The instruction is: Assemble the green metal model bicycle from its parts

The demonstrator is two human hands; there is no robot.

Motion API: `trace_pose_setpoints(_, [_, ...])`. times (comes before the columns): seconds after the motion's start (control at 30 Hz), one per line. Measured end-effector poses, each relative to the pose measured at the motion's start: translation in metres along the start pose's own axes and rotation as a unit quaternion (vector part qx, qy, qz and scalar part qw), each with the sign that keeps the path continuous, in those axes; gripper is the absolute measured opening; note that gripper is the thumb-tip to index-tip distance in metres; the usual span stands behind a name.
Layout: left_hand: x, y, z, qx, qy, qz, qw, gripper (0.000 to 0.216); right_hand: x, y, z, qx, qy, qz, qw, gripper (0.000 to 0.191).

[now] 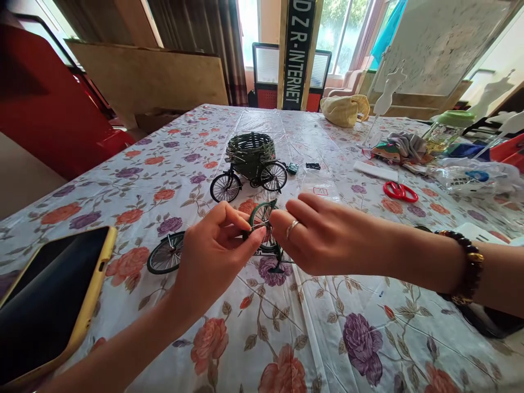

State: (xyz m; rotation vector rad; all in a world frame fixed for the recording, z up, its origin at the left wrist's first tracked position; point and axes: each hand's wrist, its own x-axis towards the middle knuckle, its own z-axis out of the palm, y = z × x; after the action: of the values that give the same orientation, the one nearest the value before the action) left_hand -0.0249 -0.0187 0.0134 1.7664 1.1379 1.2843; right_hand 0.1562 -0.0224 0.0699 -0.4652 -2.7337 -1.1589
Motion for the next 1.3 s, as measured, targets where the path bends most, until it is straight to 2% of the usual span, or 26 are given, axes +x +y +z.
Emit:
trace_pose_setpoints(0.23, [-0.001,0.001,0.001,0.002,0.034,0.014,0.999,0.027,0.0,-0.002,0.001,0.011,0.041,0.023,0.999,0.015])
trace_pose_setpoints(0.33, [-0.003,0.003,0.001,0.009,0.045,0.018,0.999,0.027,0.0,-0.004,0.0,0.027,0.04,0.04,0.998,0.016])
trace_pose_setpoints(0.57, [-0.009,0.005,0.002,0.074,0.083,0.08,0.991,0.028,0.002,-0.017,-0.002,0.03,0.023,0.151,0.988,0.011])
trace_pose_setpoints(0.67, [-0.011,0.003,0.002,0.114,0.095,0.107,0.983,0.028,0.002,-0.022,-0.002,0.073,0.002,0.187,0.98,0.016])
trace_pose_setpoints(0.77, [-0.012,0.001,0.001,0.143,0.101,0.132,0.976,0.027,0.005,-0.022,-0.002,0.172,-0.028,0.272,0.946,0.015])
trace_pose_setpoints(0.9, [-0.014,-0.001,0.0,0.162,0.12,0.176,0.963,0.028,0.013,-0.016,-0.007,0.289,-0.042,0.401,0.868,0.024])
trace_pose_setpoints(0.97, [-0.014,-0.001,0.001,0.167,0.127,0.189,0.959,0.028,0.016,-0.013,-0.011,0.341,-0.069,0.441,0.827,0.03])
trace_pose_setpoints(1.03, [-0.014,-0.001,0.001,0.164,0.131,0.189,0.959,0.028,0.018,-0.012,-0.015,0.365,-0.084,0.451,0.81,0.031])
trace_pose_setpoints(1.13, [-0.012,-0.002,0.003,0.145,0.169,0.193,0.956,0.027,0.018,-0.016,-0.018,0.324,-0.076,0.436,0.836,0.021])
trace_pose_setpoints(1.23, [-0.01,-0.003,0.003,0.132,0.202,0.206,0.948,0.027,0.014,-0.021,-0.014,0.254,-0.042,0.387,0.885,0.008])
trace_pose_setpoints(1.3, [-0.01,-0.003,0.003,0.127,0.209,0.215,0.946,0.028,0.01,-0.022,-0.009,0.19,-0.018,0.323,0.927,0.007])
